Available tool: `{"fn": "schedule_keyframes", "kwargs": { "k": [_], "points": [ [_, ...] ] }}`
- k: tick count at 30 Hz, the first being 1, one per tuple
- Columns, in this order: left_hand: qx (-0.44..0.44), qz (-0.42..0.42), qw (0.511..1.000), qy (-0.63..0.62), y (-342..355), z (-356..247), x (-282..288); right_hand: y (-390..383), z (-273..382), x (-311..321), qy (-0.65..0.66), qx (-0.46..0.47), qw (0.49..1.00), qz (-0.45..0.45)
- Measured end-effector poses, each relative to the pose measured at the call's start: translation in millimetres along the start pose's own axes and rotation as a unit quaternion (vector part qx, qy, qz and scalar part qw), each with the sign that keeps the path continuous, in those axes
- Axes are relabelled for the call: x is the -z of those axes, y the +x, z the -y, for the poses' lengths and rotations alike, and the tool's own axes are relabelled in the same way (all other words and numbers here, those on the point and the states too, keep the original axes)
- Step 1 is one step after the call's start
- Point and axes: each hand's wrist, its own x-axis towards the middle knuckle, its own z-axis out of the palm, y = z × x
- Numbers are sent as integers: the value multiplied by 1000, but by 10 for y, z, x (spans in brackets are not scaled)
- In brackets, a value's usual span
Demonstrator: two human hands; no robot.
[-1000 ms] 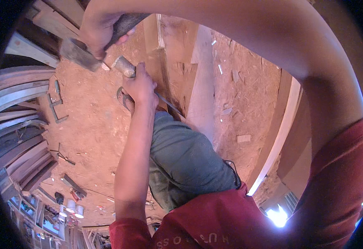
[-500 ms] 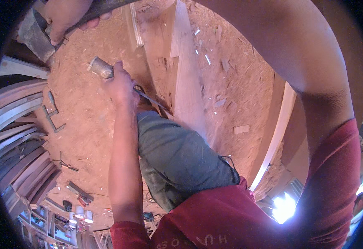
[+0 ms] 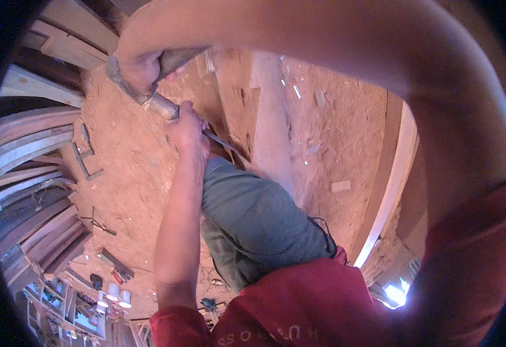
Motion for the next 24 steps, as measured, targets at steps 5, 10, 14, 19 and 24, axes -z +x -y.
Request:
{"fn": "schedule_keyframes", "kwargs": {
  "k": [5,10,14,19,24],
  "points": [
    [19,5,999,-31,-34,-24,-46,-313,87,72,4,-31,998,-48],
    [-123,72,970,-198,133,-541,109,-1097,179,153,133,-143,968,-155],
    [-229,109,960,-119,-666,-724,-117,-1840,371,128,387,-342,842,-159],
    [-447,215,865,76,-1374,-260,2,-2529,912,97,410,-481,729,-263],
    [-553,306,769,89,-1883,-105,-286,-3047,1458,61,412,-552,662,-295]
  ]
}}
